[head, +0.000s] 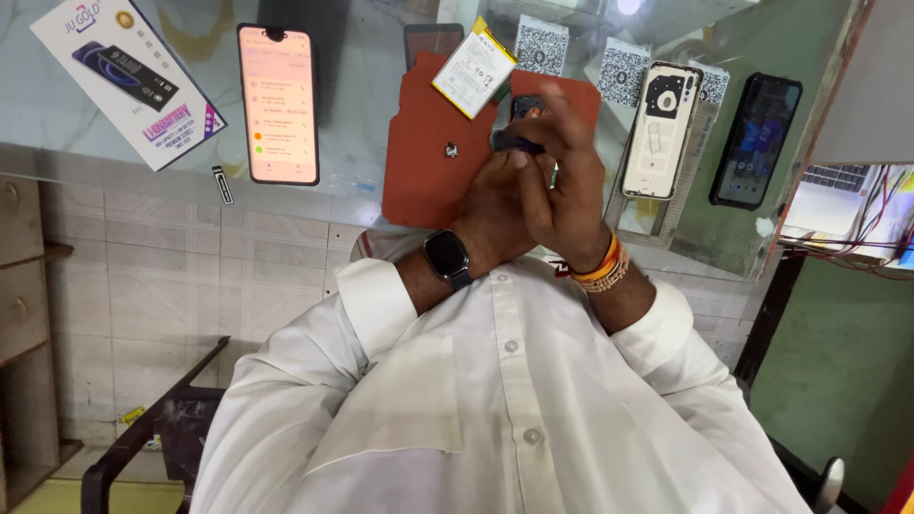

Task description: The person removes a phone's back cover and battery, then uses a screwdriver to unscrew and remove the camera module. They handle the camera module and screws, placing them on the workbench.

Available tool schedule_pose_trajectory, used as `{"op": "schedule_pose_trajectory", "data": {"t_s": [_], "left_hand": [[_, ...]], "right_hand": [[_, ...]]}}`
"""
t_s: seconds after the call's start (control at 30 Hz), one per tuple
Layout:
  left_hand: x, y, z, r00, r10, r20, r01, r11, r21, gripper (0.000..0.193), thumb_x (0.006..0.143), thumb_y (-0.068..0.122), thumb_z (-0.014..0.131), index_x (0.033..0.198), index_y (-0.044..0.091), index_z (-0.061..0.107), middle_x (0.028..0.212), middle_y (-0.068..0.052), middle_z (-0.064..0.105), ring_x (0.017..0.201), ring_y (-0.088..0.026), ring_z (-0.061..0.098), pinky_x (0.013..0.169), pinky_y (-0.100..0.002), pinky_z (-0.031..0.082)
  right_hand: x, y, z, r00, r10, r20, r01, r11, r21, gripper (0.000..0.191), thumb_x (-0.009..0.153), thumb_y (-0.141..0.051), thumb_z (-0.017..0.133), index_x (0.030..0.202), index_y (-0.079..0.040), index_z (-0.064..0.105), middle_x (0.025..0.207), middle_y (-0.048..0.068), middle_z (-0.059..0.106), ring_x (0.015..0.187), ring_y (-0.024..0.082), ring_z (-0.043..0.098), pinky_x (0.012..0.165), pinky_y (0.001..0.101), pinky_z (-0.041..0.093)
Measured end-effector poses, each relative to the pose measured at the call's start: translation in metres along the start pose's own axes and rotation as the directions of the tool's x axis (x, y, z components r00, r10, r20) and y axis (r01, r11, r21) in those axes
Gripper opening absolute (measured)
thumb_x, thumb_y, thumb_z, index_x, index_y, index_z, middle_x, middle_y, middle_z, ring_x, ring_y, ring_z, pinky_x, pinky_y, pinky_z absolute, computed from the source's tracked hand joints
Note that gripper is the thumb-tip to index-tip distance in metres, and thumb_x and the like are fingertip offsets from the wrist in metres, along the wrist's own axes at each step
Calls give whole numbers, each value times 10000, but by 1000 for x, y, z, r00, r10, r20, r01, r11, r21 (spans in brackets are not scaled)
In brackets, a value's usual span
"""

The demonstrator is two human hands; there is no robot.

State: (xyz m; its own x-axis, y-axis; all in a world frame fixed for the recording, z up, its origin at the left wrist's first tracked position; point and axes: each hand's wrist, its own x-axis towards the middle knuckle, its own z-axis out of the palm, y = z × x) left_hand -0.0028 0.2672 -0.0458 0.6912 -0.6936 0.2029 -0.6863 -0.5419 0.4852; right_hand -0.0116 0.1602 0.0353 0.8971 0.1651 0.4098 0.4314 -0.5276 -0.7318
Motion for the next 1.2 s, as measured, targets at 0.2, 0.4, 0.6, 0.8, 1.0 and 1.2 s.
{"op": "schedule_pose_trajectory", "data": {"t_s": [0.2,0.4,0.6,0.8,1.0,1.2], "left_hand": [[-4,0,1,942,-157,297,174,984,-30,687,796,555,774,1233,42,642,1123,-131,678,1068,-313,605,900,-474,473],[-8,-3,6,995,-7,104,3,999,43,572,807,599,761,1074,94,755,1015,-82,735,1022,-272,659,864,-481,498],[-14,-7,-6,998,69,6,-69,998,9,586,796,614,723,1020,74,752,996,-93,736,1011,-281,673,895,-463,513],[-49,-28,-56,966,257,15,-255,963,-84,440,811,413,741,1061,50,735,980,-80,729,1001,-277,679,915,-468,515],[-74,-47,-71,772,-636,-27,427,550,-718,329,914,61,741,1228,-15,678,1033,-112,764,858,-173,763,723,-307,614],[-62,-61,-42,790,-613,12,250,304,-919,446,933,-65,648,1373,-71,579,1181,-140,748,1000,-144,738,894,-276,618]], "right_hand": [[41,15,4,906,-67,417,168,963,-212,256,794,-54,750,1042,-113,778,1048,75,720,866,282,700,708,375,551],[54,27,25,850,26,525,163,937,-310,168,797,-79,729,927,-138,817,966,44,723,776,269,700,621,384,524],[53,34,30,843,18,537,200,917,-346,177,813,-79,717,933,-157,821,938,19,723,782,263,703,600,400,514],[51,32,28,877,38,479,151,924,-351,123,826,-128,767,944,-103,792,928,42,711,742,283,685,600,406,517],[38,29,28,944,78,322,-37,990,-133,131,856,4,765,973,-54,748,950,86,701,805,282,702,684,383,547],[20,21,40,930,238,280,-263,963,56,132,858,71,724,970,9,691,917,130,694,799,255,709,702,347,546]]}}
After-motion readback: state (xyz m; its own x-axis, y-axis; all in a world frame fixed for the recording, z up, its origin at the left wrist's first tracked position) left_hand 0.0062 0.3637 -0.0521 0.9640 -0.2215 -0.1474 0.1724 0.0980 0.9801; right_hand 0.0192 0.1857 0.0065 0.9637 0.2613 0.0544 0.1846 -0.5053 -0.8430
